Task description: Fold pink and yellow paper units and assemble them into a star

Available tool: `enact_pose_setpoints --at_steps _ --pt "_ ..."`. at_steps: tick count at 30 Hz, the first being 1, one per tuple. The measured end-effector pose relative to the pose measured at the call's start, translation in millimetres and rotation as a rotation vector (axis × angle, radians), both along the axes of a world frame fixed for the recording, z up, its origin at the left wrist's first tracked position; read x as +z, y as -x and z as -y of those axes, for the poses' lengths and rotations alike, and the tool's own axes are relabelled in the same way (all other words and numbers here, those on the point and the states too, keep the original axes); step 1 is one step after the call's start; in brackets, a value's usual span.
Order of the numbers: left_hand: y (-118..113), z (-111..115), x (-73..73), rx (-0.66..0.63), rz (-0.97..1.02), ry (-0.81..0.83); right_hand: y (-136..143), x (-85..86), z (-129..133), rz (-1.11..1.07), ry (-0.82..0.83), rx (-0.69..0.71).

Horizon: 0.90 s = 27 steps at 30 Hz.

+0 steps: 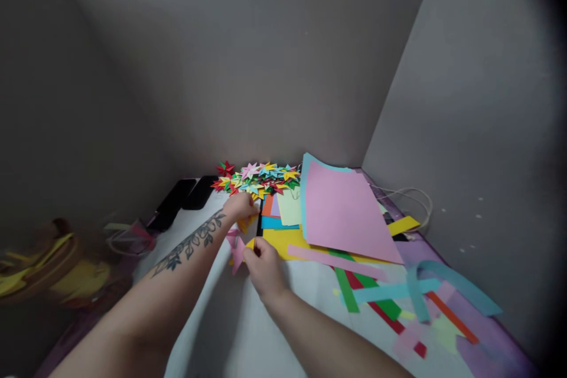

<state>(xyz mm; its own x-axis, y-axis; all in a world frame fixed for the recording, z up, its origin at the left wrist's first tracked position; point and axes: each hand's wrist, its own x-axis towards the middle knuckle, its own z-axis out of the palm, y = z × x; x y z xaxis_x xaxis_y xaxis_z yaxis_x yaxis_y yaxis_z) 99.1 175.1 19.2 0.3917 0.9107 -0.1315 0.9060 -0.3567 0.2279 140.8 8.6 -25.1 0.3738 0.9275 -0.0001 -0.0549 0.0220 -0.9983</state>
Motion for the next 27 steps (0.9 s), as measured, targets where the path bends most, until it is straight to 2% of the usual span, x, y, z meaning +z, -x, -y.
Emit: enact_pose_setpoints --at_steps 7,10,14,17,18,20,23,27 --pt "-2.2 -1.6 -8.0 -0.021 0.081 0.051 2.2 0.0 -0.8 -0.002 -0.019 -0.011" --pt "-5.3 0.9 -4.5 0.0 0.178 0.076 1.2 -1.3 -1.4 -0.008 -0.028 -0.014" --pt "-7.1 14.0 17.4 -0.012 0.367 0.136 -2.5 -2.7 0.0 -0.027 -0.021 -0.005" --pt "4.8 37.4 39.9 -0.033 0.544 0.154 -4.4 -3.7 2.6 -0.068 -0.014 0.001" --pt "12.5 48.2 45.5 -0.039 0.629 0.163 -4.7 -4.1 3.4 -0.085 -0.017 0.007" --pt "32.5 72.9 50.5 0.006 0.979 0.288 -5.0 -4.8 4.5 -0.119 -0.037 0.017" --pt "65.0 110.3 39.7 0.121 1.185 0.401 -4.8 -6.8 4.3 -0.126 -0.05 0.015" --pt "91.2 143.2 6.6 0.293 1.268 0.438 -2.6 -10.4 2.3 -0.08 0.002 -0.017"
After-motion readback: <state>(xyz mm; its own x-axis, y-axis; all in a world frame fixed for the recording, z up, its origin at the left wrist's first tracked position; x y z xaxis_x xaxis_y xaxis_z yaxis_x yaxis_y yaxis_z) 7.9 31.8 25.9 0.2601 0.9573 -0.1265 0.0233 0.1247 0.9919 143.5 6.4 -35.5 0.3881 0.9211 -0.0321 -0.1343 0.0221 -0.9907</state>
